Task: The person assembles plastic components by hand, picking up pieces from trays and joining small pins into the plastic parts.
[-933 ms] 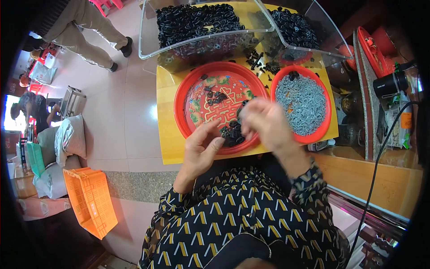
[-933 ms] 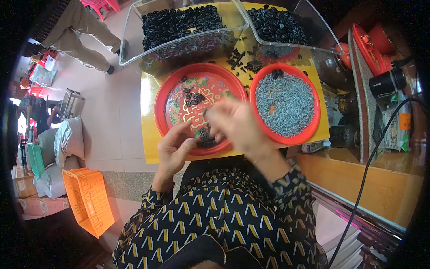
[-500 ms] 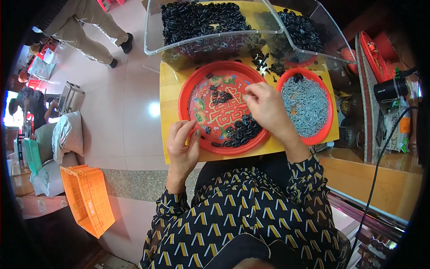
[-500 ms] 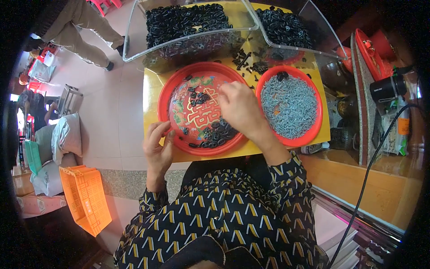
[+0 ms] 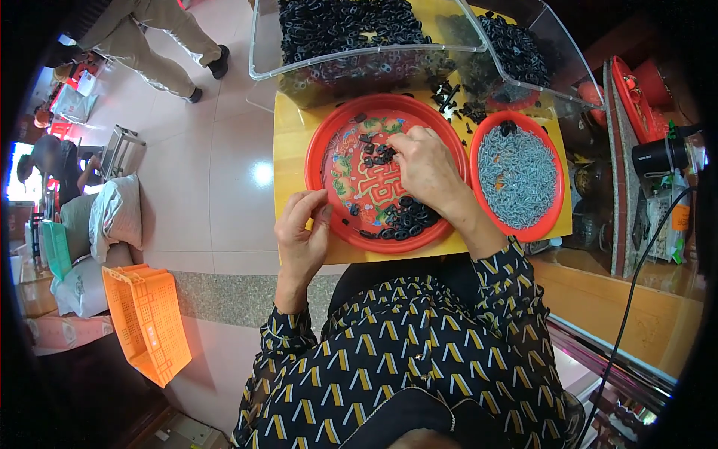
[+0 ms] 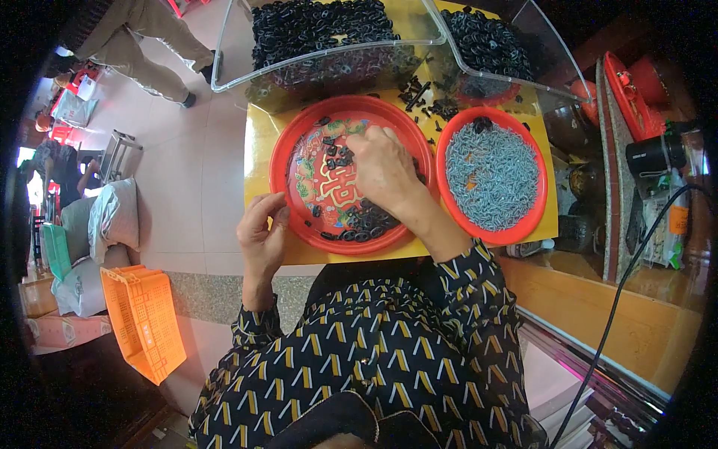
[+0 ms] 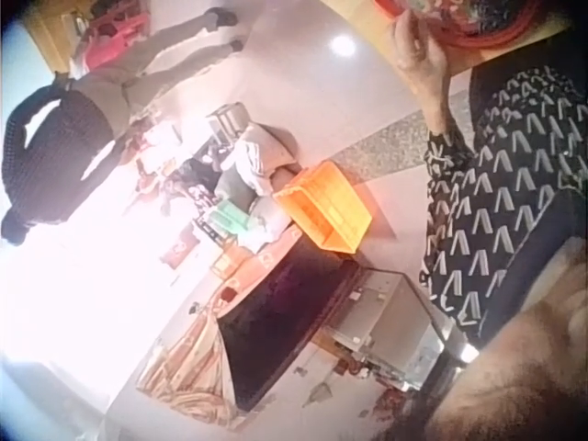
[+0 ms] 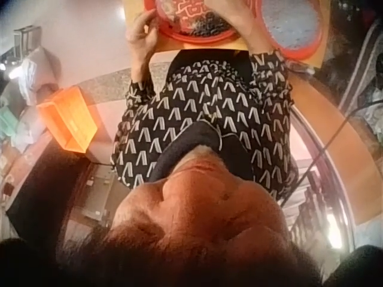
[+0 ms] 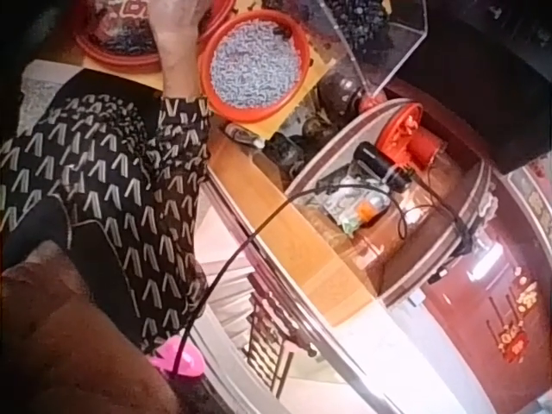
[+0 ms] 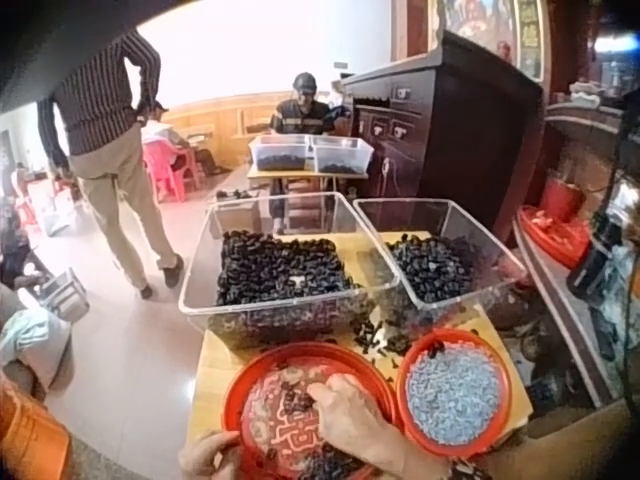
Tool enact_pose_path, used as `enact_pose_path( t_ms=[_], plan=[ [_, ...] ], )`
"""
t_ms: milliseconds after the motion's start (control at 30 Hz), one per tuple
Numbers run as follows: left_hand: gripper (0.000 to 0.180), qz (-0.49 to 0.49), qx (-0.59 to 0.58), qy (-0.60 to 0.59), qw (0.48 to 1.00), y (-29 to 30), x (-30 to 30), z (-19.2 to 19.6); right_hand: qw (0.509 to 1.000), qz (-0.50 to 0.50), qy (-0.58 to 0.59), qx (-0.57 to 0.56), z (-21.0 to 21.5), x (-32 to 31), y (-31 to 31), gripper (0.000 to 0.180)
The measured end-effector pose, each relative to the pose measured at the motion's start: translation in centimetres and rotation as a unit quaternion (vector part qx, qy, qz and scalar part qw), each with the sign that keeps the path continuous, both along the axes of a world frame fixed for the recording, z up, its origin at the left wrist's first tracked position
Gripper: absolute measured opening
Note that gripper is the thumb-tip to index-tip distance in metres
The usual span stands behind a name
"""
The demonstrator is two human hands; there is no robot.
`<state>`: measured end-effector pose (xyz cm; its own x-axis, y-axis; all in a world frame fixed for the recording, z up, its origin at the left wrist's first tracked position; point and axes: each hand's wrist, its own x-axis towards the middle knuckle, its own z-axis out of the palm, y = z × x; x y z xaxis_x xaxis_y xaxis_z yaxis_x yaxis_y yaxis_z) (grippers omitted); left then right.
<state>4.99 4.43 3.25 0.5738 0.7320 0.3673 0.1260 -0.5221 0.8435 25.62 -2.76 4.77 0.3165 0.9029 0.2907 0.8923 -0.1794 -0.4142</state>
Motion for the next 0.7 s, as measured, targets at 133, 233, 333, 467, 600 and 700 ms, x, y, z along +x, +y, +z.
enact_pose_path(
  t_ms=[133,233,333,467,600,700],
  plan=[
    [0.02,-0.007,0.003,0.009,1.0,0.0,0.2,0.7,0.999,0.002,-0.005,-0.045,-0.6,-0.1,0.5,0.016],
    [0.02,-0.014,0.022,0.028,0.999,0.1,0.1,0.8,0.999,0.003,0.002,-0.052,-1.3,0.2,0.6,0.016],
    [0.02,-0.021,0.018,0.041,0.999,0.4,0.5,0.8,0.997,-0.005,0.013,-0.072,-1.6,0.5,0.6,0.015],
    [0.018,-0.006,0.132,0.073,0.989,1.9,2.1,1.5,0.994,-0.02,0.056,-0.089,-0.6,0.6,0.6,0.015],
    [0.011,-0.03,0.22,0.13,0.966,3.4,4.0,1.4,0.998,-0.004,0.038,-0.044,-0.8,0.3,0.1,0.015],
    [0.01,-0.039,0.241,0.242,0.939,3.4,5.2,1.4,0.998,0.0,0.058,0.034,0.3,-0.4,-1.2,0.013]
  ],
)
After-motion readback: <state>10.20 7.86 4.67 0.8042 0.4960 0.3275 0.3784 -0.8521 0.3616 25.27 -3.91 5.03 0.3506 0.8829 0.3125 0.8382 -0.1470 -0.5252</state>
